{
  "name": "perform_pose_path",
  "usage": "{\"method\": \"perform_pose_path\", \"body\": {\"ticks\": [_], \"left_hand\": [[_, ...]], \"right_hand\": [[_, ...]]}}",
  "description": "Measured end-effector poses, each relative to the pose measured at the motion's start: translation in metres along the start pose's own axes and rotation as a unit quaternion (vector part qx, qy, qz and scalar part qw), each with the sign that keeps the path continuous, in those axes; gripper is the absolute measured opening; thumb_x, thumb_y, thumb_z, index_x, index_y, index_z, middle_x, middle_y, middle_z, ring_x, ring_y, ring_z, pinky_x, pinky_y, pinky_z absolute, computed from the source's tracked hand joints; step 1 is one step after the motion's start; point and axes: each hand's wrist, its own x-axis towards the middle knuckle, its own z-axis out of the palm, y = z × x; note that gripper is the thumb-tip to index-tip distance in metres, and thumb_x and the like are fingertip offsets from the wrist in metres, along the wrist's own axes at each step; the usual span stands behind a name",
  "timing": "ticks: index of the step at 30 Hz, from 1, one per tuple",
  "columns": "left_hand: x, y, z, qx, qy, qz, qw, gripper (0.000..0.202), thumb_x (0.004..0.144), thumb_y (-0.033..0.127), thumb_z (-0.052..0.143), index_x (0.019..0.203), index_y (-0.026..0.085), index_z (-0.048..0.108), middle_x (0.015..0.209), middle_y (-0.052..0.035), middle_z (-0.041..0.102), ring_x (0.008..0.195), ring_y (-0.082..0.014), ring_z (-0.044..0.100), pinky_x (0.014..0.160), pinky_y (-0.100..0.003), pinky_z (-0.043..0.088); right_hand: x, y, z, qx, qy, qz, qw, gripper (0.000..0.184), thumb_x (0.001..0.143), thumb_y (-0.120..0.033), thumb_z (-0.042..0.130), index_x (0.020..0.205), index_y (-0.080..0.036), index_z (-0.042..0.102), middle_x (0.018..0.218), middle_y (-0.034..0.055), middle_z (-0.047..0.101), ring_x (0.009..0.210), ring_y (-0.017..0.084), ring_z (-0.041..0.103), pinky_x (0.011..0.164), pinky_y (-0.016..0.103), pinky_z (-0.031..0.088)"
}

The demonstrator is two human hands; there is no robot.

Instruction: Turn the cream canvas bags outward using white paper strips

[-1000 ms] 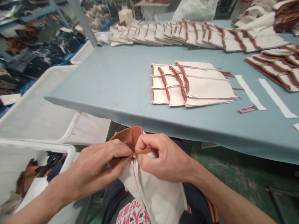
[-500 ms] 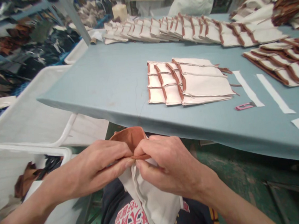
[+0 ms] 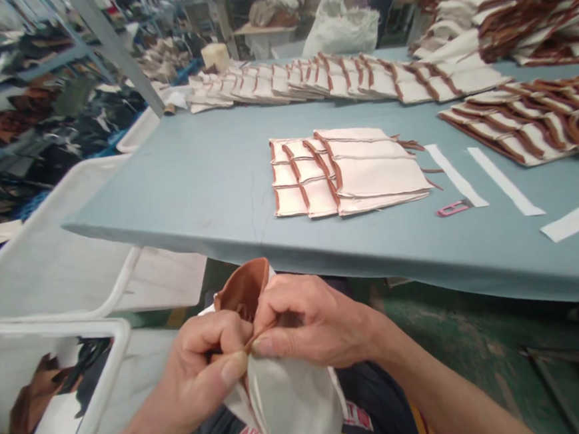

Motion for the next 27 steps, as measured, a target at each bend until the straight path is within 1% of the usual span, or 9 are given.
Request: {"method": "perform_pose_path", "body": {"ticks": [2,6,11,14,18,20,22,24,27], "left_hand": [[-0.005,-0.002,0.002,-0.009,0.015,0.015,1.000,0.063,0.093,0.065,0.059,0.059,0.021,0.031,0.054,0.0071,0.028,0.050,-0.0077,0.024,0.046,-0.024,0.021],[-0.014,0.006,-0.003,-0.010,-0.001,0.021,1.000,0.061,0.097,0.060,0.059,0.060,0.020,0.031,0.055,0.0069,0.029,0.050,-0.0073,0.025,0.047,-0.023,0.021],[-0.025,0.009,-0.021,-0.017,-0.039,-0.004,0.999,0.057,0.096,0.057,0.063,0.063,0.020,0.035,0.059,0.0061,0.031,0.053,-0.0084,0.028,0.048,-0.023,0.023],[-0.031,-0.003,-0.034,0.029,-0.030,0.001,0.999,0.056,0.096,0.058,0.062,0.064,0.020,0.036,0.061,0.0056,0.032,0.055,-0.0093,0.030,0.049,-0.023,0.024],[-0.031,-0.015,-0.051,0.121,-0.012,-0.017,0.992,0.051,0.095,0.051,0.062,0.062,0.019,0.040,0.060,0.0055,0.036,0.056,-0.0096,0.034,0.051,-0.022,0.028],[-0.028,-0.009,-0.055,0.195,-0.008,-0.034,0.980,0.036,0.091,0.043,0.066,0.070,0.018,0.052,0.066,0.0030,0.050,0.061,-0.0112,0.045,0.056,-0.021,0.037],[-0.023,0.003,-0.056,0.265,-0.009,-0.031,0.964,0.021,0.088,0.037,0.069,0.093,0.017,0.066,0.086,-0.0021,0.067,0.075,-0.0152,0.058,0.066,-0.024,0.046],[-0.016,0.018,-0.053,0.301,-0.027,0.013,0.953,0.027,0.088,0.034,0.068,0.110,0.019,0.068,0.102,-0.0047,0.072,0.087,-0.0179,0.064,0.077,-0.027,0.050],[-0.003,0.034,-0.043,0.259,-0.072,0.094,0.959,0.013,0.089,0.028,0.063,0.095,0.018,0.068,0.090,-0.0023,0.070,0.081,-0.0156,0.063,0.079,-0.026,0.049]], "right_hand": [[-0.001,0.002,-0.006,-0.045,0.014,0.013,0.999,0.022,0.088,-0.030,0.077,0.074,-0.018,0.064,0.077,0.0002,0.066,0.075,0.014,0.057,0.073,0.027,0.043],[-0.004,0.004,-0.025,-0.107,0.018,0.110,0.988,0.027,0.076,-0.036,0.083,0.077,-0.018,0.063,0.076,-0.0024,0.059,0.068,0.012,0.050,0.064,0.024,0.037],[-0.015,-0.006,-0.037,-0.067,-0.017,0.159,0.985,0.025,0.080,-0.038,0.073,0.075,-0.017,0.061,0.074,-0.0021,0.057,0.065,0.011,0.045,0.060,0.023,0.034],[-0.020,-0.016,-0.038,-0.059,-0.043,0.182,0.981,0.019,0.081,-0.031,0.071,0.075,-0.016,0.061,0.074,-0.0020,0.058,0.064,0.010,0.043,0.058,0.023,0.033],[-0.017,-0.027,-0.032,-0.059,-0.063,0.177,0.980,0.021,0.089,-0.033,0.064,0.078,-0.016,0.063,0.074,-0.0015,0.059,0.064,0.010,0.045,0.059,0.023,0.035],[-0.012,-0.033,-0.027,-0.071,-0.064,0.174,0.980,0.020,0.091,-0.031,0.062,0.078,-0.016,0.063,0.074,-0.0012,0.060,0.064,0.010,0.046,0.059,0.023,0.036],[-0.008,-0.039,-0.023,-0.079,-0.068,0.166,0.981,0.019,0.092,-0.029,0.062,0.078,-0.016,0.063,0.073,-0.0014,0.059,0.064,0.011,0.046,0.059,0.023,0.036],[-0.003,-0.047,-0.019,-0.071,-0.074,0.150,0.983,0.019,0.093,-0.030,0.061,0.079,-0.017,0.063,0.072,-0.0019,0.058,0.063,0.011,0.046,0.058,0.023,0.036],[0.004,-0.056,-0.017,-0.073,-0.073,0.129,0.986,0.019,0.094,-0.030,0.061,0.080,-0.017,0.063,0.072,-0.0029,0.057,0.063,0.010,0.046,0.058,0.022,0.036]]}}
